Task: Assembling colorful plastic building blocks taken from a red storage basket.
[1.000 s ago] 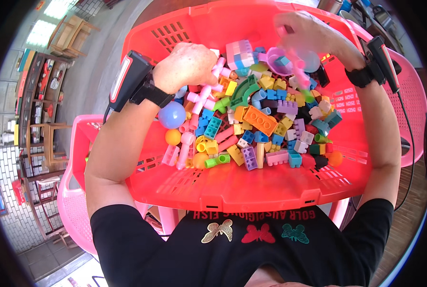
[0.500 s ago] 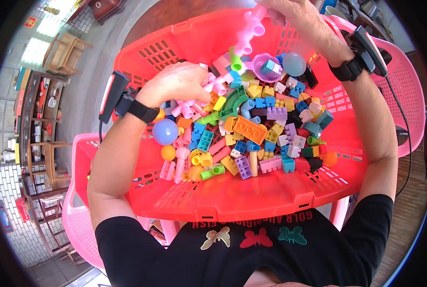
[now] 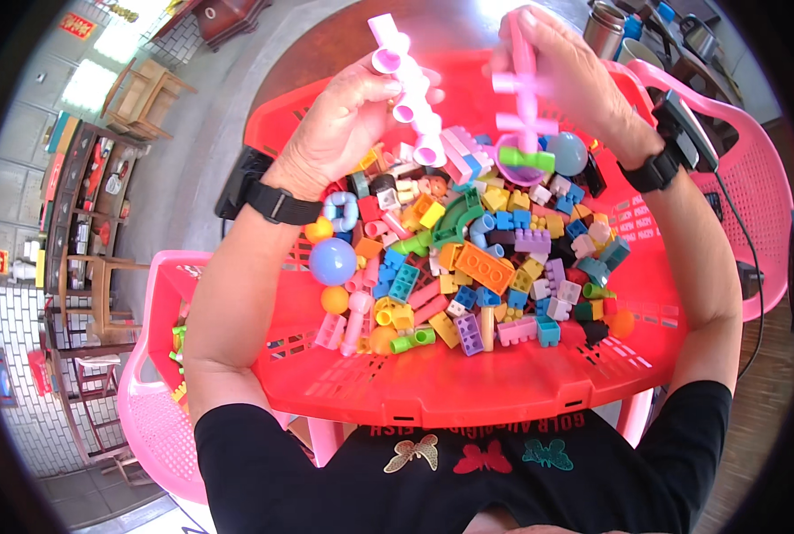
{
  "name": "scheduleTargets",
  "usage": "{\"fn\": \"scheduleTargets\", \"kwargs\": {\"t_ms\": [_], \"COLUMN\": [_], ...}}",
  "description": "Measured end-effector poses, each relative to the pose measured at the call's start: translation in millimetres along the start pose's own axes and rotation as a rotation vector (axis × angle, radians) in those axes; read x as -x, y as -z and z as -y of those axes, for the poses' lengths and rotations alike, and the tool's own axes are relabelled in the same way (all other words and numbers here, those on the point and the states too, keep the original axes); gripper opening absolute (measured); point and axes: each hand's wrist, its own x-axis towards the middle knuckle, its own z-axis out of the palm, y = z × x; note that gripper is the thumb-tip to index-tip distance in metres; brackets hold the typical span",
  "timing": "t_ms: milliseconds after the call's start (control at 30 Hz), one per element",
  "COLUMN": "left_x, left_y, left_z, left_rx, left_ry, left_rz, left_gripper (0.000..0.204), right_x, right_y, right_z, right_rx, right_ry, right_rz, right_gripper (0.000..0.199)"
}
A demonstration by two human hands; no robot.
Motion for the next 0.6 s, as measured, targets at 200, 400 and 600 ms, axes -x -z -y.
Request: {"fn": "scheduleTargets", "kwargs": {"t_ms": [200, 400, 600], "left_x": [-2.8, -3.6, -1.5], "left_y": [-0.7, 8.9, -8.4], "left_z": [4.2, 9.1, 7.1], "left_rx": [0.147, 0.065, -0.001], "left_ry": [0.09, 0.203, 0.124], "left_rz": [-0.092, -0.04, 0.002], "left_gripper": [0.025, 0.02, 0.027], "right_x": [5.1, 12.9, 12.9], "right_y": [-10.6, -21.9, -21.8], "right_z": [-18.2, -18.9, -20.5], "right_rx": [-0.103, -0.129, -0.146], "right_ry": [-0.045, -0.119, -0.135], "right_rz": [0.309, 0.311, 0.271], "right_gripper": [0.035, 0.034, 0.034]}}
